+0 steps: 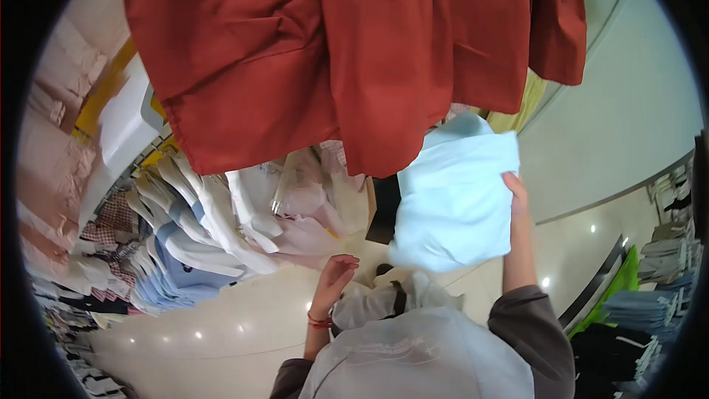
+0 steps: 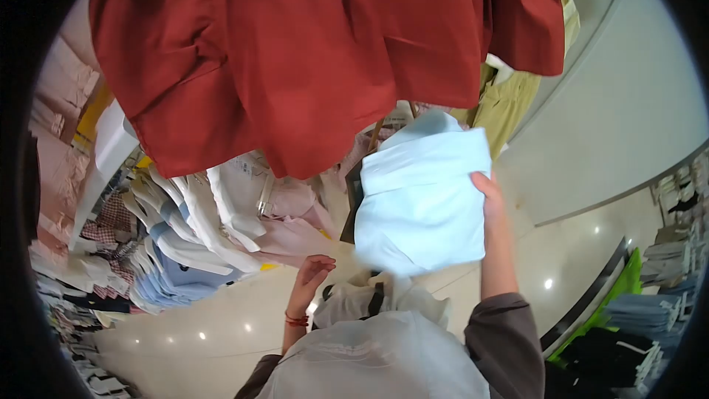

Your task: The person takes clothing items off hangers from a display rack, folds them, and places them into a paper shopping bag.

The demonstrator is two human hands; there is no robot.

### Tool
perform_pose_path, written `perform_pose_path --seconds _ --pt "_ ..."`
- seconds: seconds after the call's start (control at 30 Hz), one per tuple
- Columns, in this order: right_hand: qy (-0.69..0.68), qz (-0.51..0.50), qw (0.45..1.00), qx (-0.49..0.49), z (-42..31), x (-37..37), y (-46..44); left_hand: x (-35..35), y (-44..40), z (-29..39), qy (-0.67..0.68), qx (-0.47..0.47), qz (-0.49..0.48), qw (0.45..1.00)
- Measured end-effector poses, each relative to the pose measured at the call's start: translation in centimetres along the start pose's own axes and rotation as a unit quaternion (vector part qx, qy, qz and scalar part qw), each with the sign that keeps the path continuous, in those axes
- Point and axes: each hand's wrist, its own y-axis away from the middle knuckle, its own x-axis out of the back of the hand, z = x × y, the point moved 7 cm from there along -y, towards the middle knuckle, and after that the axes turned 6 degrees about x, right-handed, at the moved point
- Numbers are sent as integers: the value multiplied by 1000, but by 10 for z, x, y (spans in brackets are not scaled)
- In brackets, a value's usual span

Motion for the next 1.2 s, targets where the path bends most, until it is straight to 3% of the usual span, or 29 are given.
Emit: perform_pose_path --seconds 0.1,0.2,0.3,0.33,0.5,0.57,0.63,0.73,0.83,0.93,1.0,1.03,1.07,1.2 --pt "-207 47 977 23 34 -1 32 -43 2 53 7 -33 -104 994" --pt "-266 65 962 -18 77 -20 57 -74 8 92 7 -79 -184 980" --pt "-285 81 950 -96 130 -50 79 -74 25 75 10 -41 -234 971" --pt "-288 83 946 -122 146 -60 84 -60 31 47 -62 -62 -220 972" --pt "-260 53 942 -204 191 -108 82 -22 67 43 -34 33 55 997" --pt "-241 36 945 -218 199 -127 74 -8 85 46 79 36 149 985" --pt "-218 16 950 -222 199 -145 68 8 106 48 285 -5 224 932" --pt "-170 -23 960 -221 191 -175 67 35 127 44 271 -38 255 928" --pt "-123 -74 967 -212 190 -219 69 64 155 34 343 -82 255 900" --pt "-57 -142 969 -196 193 -275 83 93 199 29 318 -94 240 912" --pt "12 -207 962 -178 192 -316 108 113 227 13 527 -148 163 821" --pt "62 -254 951 -164 192 -338 125 122 241 8 620 -171 119 756" --pt "101 -297 938 -148 196 -361 141 132 255 3 642 -181 105 737" --pt "255 -482 838 -9 218 -470 205 171 314 5 605 -194 166 754"
